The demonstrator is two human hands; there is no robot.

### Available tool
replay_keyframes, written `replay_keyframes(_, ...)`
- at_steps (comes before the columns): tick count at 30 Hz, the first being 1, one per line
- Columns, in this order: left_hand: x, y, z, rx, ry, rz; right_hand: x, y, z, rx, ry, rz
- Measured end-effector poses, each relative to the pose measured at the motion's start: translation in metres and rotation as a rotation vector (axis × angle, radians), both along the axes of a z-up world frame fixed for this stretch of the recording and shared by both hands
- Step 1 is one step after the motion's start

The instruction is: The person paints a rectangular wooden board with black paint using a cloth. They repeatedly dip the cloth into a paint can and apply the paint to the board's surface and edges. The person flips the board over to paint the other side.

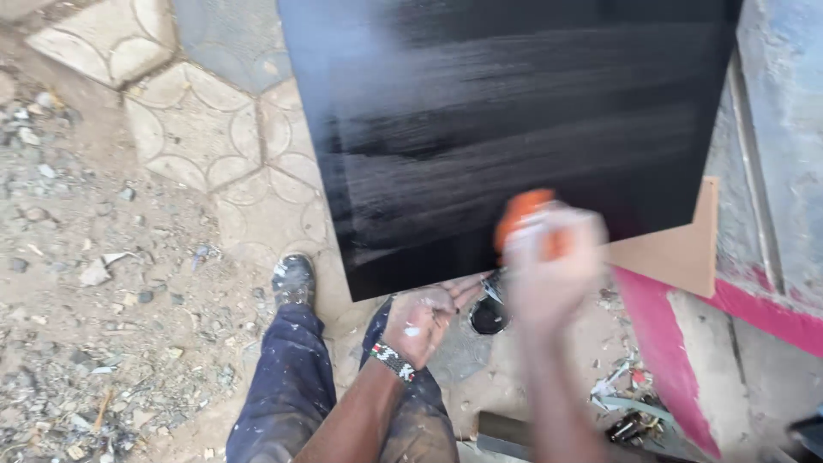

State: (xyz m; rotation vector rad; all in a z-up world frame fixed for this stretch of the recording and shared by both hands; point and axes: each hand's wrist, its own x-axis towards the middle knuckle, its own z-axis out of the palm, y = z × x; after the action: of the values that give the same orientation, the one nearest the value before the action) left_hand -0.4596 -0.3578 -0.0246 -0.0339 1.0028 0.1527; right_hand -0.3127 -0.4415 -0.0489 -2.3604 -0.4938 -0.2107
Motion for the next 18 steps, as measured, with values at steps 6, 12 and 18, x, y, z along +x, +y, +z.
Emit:
replay_keyframes(6, -0.024, -0.01, -0.022, 0.001, -0.007, -0.006, -0.181, 0.127, 0.045, 0.012, 0.12, 0.301)
replay_keyframes(12, -0.025, -0.042, -0.052, -0.041, -0.062, -0.016, -0.03, 0.012, 0.033, -0.12, -0.201, 0.104)
replay_keyframes(18, -0.019, -0.038, -0.054, -0.127, -0.106, -0.058, 0.228, -0.197, 0.017, -0.113, 0.09, -0.172)
